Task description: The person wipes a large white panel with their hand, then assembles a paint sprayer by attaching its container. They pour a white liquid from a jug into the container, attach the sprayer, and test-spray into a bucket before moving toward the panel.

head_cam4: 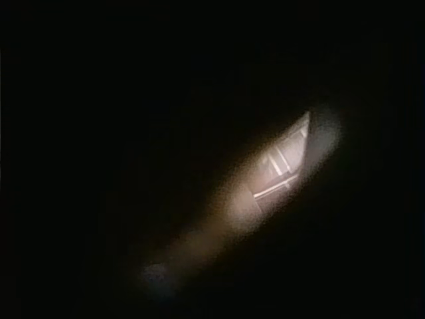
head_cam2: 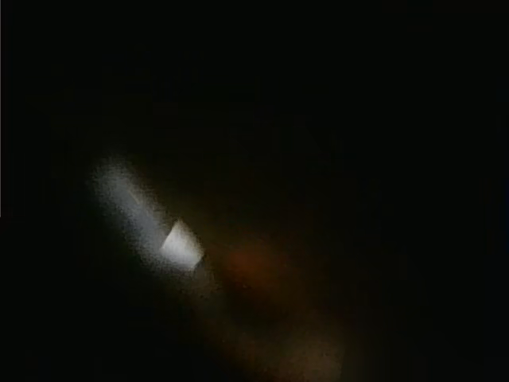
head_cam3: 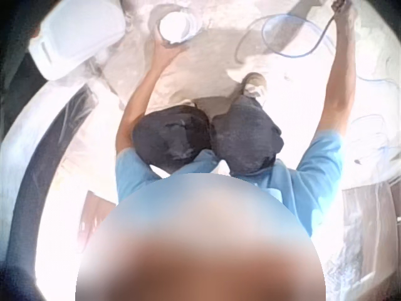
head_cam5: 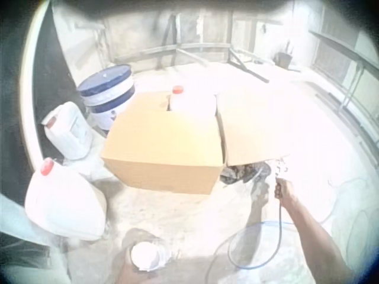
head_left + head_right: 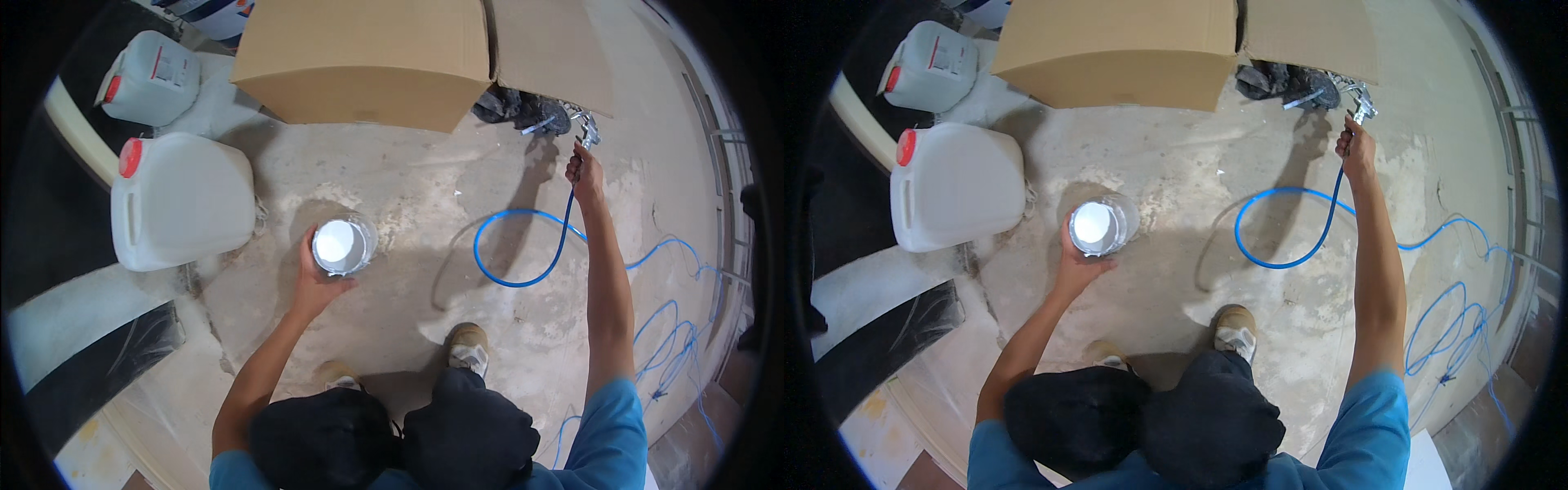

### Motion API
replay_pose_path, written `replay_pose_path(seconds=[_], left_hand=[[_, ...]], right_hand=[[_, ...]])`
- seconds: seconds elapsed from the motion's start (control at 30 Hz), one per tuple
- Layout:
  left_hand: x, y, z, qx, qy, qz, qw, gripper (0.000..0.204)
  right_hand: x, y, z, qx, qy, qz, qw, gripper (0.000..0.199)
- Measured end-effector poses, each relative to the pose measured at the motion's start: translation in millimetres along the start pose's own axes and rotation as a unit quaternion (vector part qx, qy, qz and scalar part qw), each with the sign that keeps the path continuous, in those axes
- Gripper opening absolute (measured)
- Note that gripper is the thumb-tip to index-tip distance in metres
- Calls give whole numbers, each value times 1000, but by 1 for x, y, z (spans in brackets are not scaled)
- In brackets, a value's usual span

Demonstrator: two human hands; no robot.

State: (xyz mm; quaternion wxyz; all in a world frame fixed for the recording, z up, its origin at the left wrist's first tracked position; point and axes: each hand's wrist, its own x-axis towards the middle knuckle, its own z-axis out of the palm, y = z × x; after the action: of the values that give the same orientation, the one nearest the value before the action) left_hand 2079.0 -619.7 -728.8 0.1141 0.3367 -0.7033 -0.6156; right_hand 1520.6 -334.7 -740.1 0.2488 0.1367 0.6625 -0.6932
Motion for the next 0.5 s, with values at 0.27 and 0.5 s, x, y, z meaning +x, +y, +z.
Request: replay_pose_path(seconds=[0.27,0.5], left_hand=[[15,-35,25,-8,62,66,996,118],[16,16,23,15,38,75,996,117]], right_hand=[[-128,-44,-81,65,76,-16,995,35],[-248,-95,-137,69,87,-41,993,47]])
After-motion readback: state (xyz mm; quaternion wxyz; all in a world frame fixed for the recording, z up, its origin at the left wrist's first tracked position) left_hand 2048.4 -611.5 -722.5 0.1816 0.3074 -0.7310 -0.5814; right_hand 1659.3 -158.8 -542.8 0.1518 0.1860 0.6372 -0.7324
